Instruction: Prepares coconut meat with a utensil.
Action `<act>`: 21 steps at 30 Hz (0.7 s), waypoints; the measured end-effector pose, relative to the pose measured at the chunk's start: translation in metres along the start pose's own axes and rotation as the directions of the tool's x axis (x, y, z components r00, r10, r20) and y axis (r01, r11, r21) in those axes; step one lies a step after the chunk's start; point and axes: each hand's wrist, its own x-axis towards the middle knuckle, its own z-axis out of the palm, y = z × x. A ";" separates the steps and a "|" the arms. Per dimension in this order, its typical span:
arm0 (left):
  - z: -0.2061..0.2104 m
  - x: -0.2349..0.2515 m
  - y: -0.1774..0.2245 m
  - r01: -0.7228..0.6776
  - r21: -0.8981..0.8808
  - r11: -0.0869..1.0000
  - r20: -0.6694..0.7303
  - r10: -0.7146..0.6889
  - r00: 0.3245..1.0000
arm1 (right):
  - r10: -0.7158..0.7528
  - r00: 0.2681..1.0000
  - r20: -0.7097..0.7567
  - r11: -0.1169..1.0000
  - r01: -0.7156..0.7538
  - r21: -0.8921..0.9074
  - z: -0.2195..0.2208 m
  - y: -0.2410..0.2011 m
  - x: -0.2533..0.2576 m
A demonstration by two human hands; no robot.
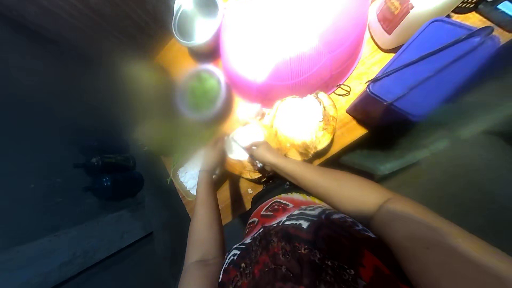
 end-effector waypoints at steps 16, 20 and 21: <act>0.003 0.001 0.003 -0.036 0.074 0.997 -0.046 0.040 0.998 | -0.058 0.994 0.097 0.990 0.070 -0.126 0.014 0.010 -0.014; 0.004 -0.001 0.001 -0.050 0.042 0.998 -0.052 0.052 0.997 | -0.063 0.998 0.016 0.995 0.064 -0.081 0.004 0.008 -0.007; 0.005 -0.003 0.002 -0.048 0.032 0.998 -0.052 0.049 0.997 | -0.066 0.998 0.001 0.996 0.065 -0.059 0.010 0.007 -0.006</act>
